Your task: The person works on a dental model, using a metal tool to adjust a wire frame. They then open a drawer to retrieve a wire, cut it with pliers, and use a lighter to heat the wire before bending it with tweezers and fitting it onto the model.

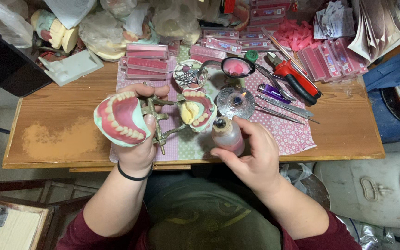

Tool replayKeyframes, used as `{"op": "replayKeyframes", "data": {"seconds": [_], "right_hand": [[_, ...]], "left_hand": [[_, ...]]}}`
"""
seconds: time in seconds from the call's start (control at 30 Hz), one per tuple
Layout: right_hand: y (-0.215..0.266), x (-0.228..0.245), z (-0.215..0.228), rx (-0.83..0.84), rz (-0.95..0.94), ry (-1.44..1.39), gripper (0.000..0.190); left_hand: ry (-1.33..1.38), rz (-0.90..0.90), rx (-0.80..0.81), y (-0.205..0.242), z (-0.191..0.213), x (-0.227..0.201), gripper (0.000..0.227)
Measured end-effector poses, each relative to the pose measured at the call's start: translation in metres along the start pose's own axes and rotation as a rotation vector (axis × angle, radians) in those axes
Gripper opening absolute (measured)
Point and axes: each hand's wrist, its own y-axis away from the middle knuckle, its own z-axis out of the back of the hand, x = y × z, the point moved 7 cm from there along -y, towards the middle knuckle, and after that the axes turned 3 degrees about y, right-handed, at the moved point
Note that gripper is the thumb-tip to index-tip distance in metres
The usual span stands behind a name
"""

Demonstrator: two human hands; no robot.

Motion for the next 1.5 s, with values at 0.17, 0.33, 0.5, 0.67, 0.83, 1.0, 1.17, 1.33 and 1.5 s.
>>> {"op": "replayKeyframes", "data": {"seconds": [0.17, 0.33, 0.5, 0.67, 0.83, 1.0, 1.17, 1.33, 1.5], "right_hand": [[0.001, -0.004, -0.003, 0.000, -0.046, -0.003, 0.066], [-0.001, -0.002, -0.001, -0.031, -0.034, 0.006, 0.067], [-0.001, 0.000, -0.001, -0.040, -0.025, 0.016, 0.063], [-0.007, 0.004, 0.001, -0.096, 0.015, -0.039, 0.060], [-0.008, 0.004, 0.004, -0.145, 0.031, -0.096, 0.061], [-0.009, 0.003, 0.004, -0.134, 0.026, -0.088, 0.058], [-0.007, -0.004, 0.004, -0.111, -0.012, -0.102, 0.059], [-0.003, -0.040, 0.027, -0.142, -0.185, -0.290, 0.061], [0.014, -0.133, 0.088, -0.288, -0.296, -0.402, 0.053]], "left_hand": [[0.023, -0.009, 0.003, 0.000, 0.002, 0.002, 0.047], [0.072, 0.030, 0.041, 0.002, 0.003, 0.009, 0.047], [0.056, 0.049, 0.032, 0.001, 0.004, 0.010, 0.046], [0.071, -0.016, 0.012, -0.002, 0.003, 0.010, 0.038], [0.097, -0.083, -0.020, -0.002, 0.003, 0.010, 0.032], [0.075, -0.096, -0.030, -0.003, 0.005, 0.011, 0.031], [0.071, -0.066, -0.038, -0.002, 0.003, 0.009, 0.031], [0.097, 0.008, -0.032, 0.000, 0.006, 0.015, 0.036], [0.025, 0.042, -0.044, 0.006, 0.023, 0.034, 0.038]]}}
